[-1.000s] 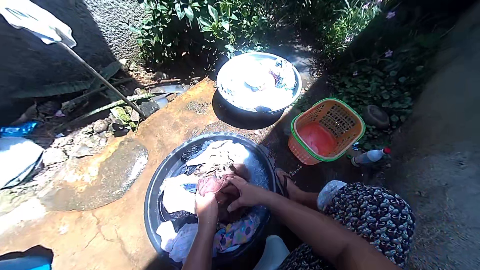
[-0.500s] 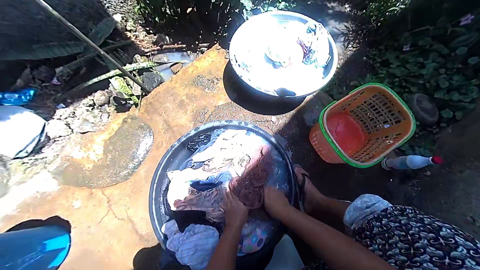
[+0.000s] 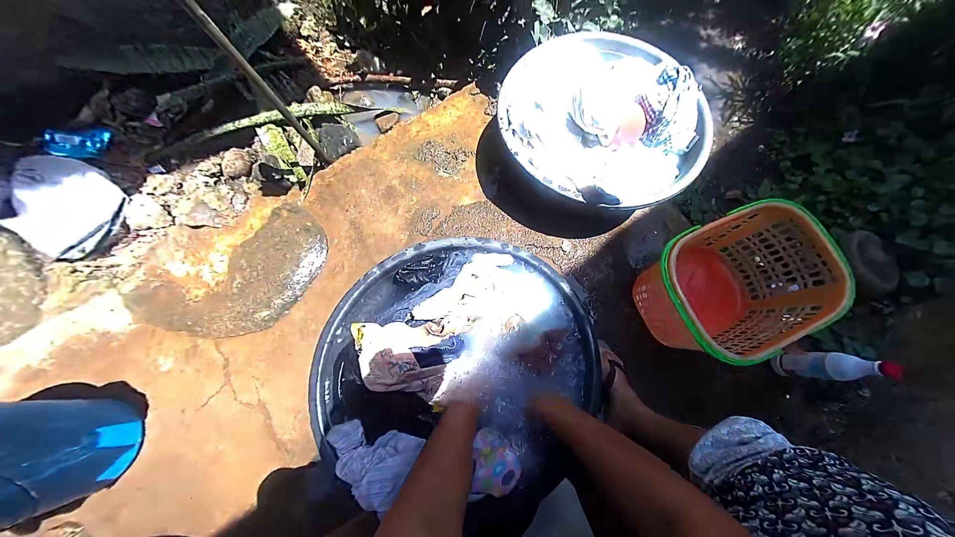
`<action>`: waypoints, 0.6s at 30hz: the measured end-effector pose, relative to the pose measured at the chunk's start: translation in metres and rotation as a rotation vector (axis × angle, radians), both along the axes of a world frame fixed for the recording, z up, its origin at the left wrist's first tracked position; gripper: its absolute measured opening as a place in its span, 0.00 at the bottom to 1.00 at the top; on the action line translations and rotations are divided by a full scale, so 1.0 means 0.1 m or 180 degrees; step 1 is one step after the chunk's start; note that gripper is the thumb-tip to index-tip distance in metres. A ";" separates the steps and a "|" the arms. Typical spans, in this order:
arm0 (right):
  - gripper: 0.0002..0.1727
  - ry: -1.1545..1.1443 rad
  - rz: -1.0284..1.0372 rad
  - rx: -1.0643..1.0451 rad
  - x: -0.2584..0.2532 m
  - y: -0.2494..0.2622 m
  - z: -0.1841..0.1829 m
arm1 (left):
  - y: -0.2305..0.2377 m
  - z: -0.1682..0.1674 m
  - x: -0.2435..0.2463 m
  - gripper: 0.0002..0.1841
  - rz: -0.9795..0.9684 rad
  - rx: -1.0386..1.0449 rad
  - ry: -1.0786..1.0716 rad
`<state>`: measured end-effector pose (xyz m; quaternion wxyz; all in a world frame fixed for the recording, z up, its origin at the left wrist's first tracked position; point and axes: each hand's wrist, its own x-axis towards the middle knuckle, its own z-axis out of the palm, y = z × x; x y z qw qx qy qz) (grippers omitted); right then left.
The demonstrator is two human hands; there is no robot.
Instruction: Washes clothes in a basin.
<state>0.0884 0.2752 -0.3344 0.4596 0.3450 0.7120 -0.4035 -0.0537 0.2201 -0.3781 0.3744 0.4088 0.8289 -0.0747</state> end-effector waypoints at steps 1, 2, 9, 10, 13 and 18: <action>0.23 0.0077 0.0181 0.0058 -0.03 0.08 0.05 | 0.07 0.13 -0.09 0.28 -0.0203 -0.0113 -0.0138; 0.23 0.0250 0.0243 0.0122 -0.02 0.16 0.13 | 0.12 0.21 -0.20 0.27 -0.0326 -0.0121 -0.0405; 0.21 0.2085 -0.0882 0.0518 0.23 0.42 1.28 | 0.14 1.46 -0.65 0.24 -0.0874 0.0570 -0.0828; 0.19 0.2284 -0.0794 0.0547 0.24 0.41 1.37 | 0.13 1.54 -0.76 0.22 -0.1017 0.0916 -0.0870; 0.14 0.2538 -0.0556 0.0759 0.21 0.43 1.52 | 0.06 2.12 -0.93 0.14 -0.1003 0.1576 -0.1072; 0.13 0.2334 -0.0755 0.1088 0.17 0.37 1.52 | 0.07 2.55 -0.83 0.13 -0.0825 0.2135 -0.0974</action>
